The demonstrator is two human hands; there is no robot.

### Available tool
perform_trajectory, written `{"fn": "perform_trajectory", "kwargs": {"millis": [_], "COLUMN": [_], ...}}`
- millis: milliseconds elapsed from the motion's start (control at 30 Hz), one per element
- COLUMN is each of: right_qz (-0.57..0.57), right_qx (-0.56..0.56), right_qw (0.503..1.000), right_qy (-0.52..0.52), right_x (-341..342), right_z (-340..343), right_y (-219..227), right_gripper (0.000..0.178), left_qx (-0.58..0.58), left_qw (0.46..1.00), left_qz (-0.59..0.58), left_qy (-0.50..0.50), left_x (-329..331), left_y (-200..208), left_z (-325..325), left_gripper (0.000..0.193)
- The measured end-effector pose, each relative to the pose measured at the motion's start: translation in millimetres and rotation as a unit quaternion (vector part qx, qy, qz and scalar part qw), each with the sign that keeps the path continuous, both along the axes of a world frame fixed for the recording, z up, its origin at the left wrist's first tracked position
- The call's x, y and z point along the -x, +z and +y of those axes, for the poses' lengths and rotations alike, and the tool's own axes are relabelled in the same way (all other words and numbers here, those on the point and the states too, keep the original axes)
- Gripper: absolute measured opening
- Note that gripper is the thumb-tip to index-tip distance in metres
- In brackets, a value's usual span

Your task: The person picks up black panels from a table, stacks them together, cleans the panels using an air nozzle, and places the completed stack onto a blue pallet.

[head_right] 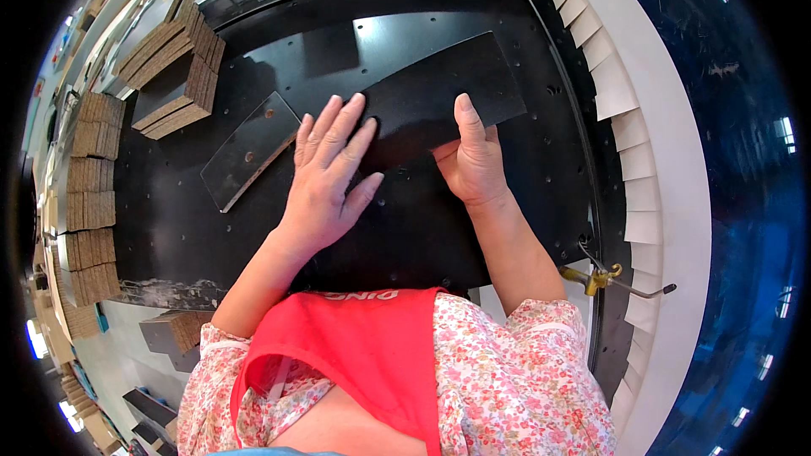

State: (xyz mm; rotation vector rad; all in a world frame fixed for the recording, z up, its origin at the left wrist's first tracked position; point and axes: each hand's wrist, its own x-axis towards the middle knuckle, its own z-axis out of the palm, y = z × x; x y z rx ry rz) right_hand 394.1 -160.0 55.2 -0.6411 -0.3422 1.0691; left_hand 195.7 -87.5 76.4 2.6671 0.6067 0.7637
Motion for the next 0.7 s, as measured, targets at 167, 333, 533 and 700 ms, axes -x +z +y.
{"fn": "perform_trajectory", "kwargs": {"millis": [167,333,533,700], "right_qz": [0.007,-0.047,-0.107,-0.296], "right_qx": [0.034,0.097,0.187,0.376], "right_qw": [0.999,0.992,0.967,0.877], "right_qy": [0.002,-0.072,-0.135,-0.042], "right_x": [-18,-60,-108,-139], "right_z": [9,39,71,41], "right_y": [-7,-20,-29,-12], "right_gripper": [0.035,0.034,0.04,0.043], "left_qx": [0.014,0.048,0.074,0.056], "left_qw": [0.998,0.994,0.991,0.977], "left_qz": [-0.005,-0.022,-0.036,-0.037], "left_qy": [0.058,0.094,0.108,0.202], "left_x": [16,33,53,101], "left_y": [-8,-10,-10,-12], "left_z": [13,18,23,30], "left_gripper": [0.066,0.057,0.053,0.049]}}
